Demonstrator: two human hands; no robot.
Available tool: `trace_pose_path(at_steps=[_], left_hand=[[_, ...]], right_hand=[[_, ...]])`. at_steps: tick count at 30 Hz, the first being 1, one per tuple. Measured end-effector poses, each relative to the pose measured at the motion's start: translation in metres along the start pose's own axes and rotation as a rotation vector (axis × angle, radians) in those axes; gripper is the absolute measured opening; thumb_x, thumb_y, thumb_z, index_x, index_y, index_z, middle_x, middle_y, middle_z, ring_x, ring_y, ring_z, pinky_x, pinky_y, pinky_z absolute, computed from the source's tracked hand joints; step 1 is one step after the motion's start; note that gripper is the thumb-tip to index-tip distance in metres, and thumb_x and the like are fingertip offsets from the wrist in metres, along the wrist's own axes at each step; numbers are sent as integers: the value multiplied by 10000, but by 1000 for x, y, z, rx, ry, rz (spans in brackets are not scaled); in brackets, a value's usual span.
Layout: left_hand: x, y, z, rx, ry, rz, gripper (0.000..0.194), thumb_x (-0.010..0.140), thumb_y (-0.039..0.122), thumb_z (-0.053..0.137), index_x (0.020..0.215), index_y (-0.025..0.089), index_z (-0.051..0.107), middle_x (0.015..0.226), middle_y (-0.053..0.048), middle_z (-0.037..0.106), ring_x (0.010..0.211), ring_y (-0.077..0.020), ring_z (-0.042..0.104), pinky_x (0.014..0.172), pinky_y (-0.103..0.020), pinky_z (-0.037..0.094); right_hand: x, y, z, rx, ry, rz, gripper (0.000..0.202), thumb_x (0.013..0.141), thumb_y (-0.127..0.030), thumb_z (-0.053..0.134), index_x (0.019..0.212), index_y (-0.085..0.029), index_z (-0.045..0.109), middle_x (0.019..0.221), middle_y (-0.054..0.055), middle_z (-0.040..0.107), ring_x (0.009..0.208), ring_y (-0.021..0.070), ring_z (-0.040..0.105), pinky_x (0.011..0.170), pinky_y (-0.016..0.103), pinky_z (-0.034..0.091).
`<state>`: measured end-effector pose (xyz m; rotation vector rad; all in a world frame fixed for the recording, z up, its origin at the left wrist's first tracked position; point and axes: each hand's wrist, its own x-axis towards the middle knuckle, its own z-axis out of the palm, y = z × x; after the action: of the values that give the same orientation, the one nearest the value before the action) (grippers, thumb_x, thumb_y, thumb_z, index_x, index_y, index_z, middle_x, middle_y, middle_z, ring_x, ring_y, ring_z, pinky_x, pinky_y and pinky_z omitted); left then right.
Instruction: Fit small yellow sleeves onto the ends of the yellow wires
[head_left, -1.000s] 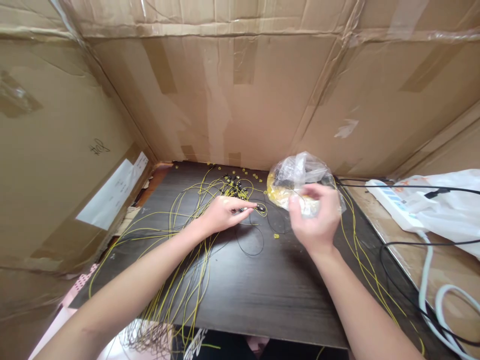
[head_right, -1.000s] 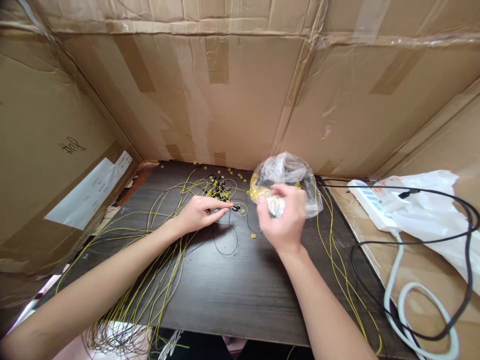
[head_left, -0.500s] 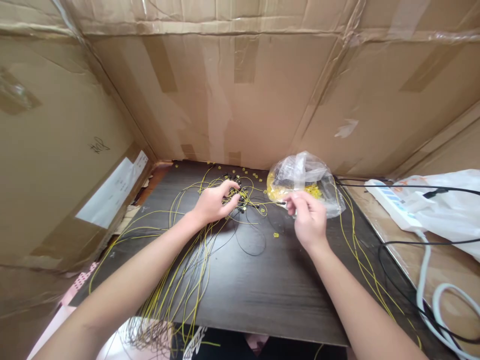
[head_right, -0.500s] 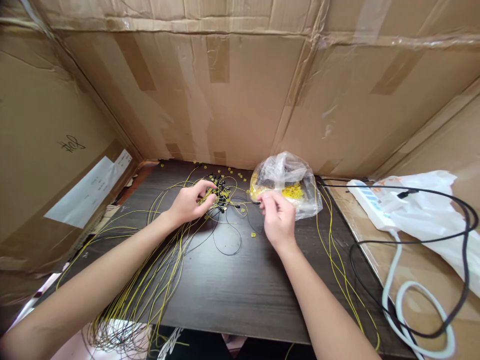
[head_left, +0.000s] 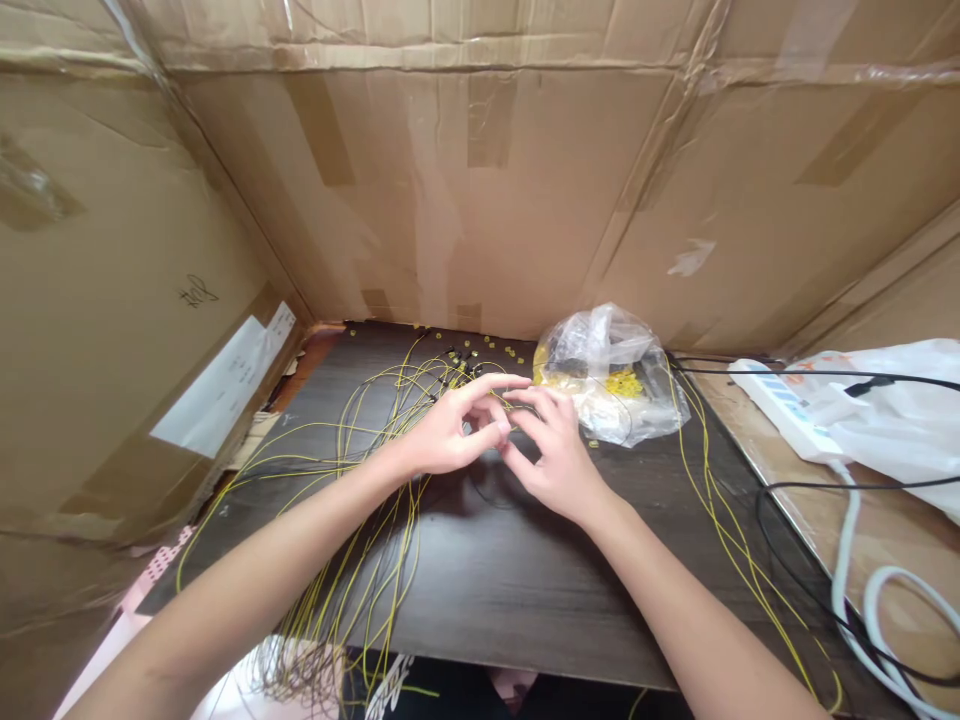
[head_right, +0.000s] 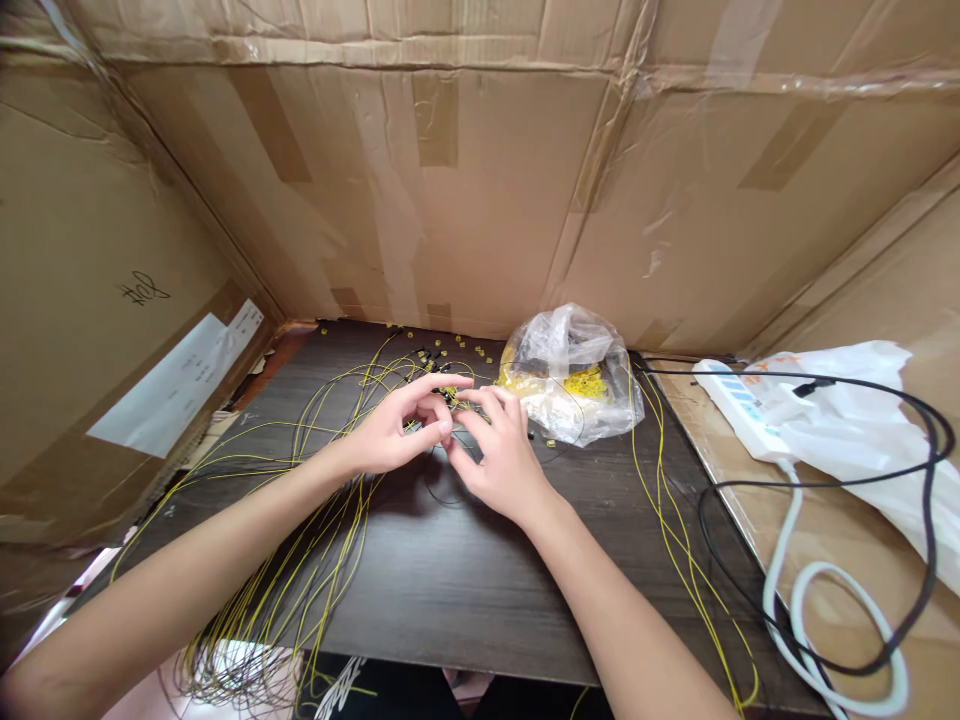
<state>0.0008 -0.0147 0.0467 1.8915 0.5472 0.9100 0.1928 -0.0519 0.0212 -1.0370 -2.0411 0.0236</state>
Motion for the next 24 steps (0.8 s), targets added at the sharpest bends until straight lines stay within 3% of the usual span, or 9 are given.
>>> trace_pose_path(at_steps=[1,3,9,14,18,24], left_hand=[[1,0,-2,-21,15,-2,466,919,217,615,1379,190,547,786,2,631,686,-122,597,668,-246,498],[4,-5,-13,-62,127,-17,417,902,223,623,1317,187,593,755,10,612,657,-111,575,640,-233,492],[13,-34,-66,-34,766,-45,295,836,240,655,1124,179,644,727,25,548,504,-67,419,446,-179,366],[11,-46,-106,-42,1188,-97,211,818,201,610,1026,183,634,746,25,549,487,-62,400,419,-157,349],[4,-48,-128,-118,1314,-187,166,823,159,561,978,177,618,743,34,528,458,-45,358,409,-145,322],[-5,-52,-147,-87,1441,-241,155,847,125,527,984,177,578,759,39,500,470,-36,370,414,-130,299]], right_hand=[[0,1,0,0,0,-7,74,961,-243,603,972,-237,676,1197,81,679,1195,307,511,1015,508,433],[2,5,-5,-24,69,10,147,984,-214,566,867,-225,654,1102,71,703,1131,283,534,986,485,433],[7,36,-30,-359,411,168,192,968,-266,588,800,-199,651,985,94,709,1071,297,531,934,475,386],[3,63,-45,-557,445,276,228,973,-320,550,824,-189,661,1041,118,698,1113,316,505,937,484,326],[1,75,-57,-598,450,325,234,970,-329,539,820,-184,646,1041,132,689,1121,330,492,941,496,307],[-1,84,-76,-562,578,428,177,944,-300,517,842,-190,613,1053,163,646,1129,382,468,943,567,292]])
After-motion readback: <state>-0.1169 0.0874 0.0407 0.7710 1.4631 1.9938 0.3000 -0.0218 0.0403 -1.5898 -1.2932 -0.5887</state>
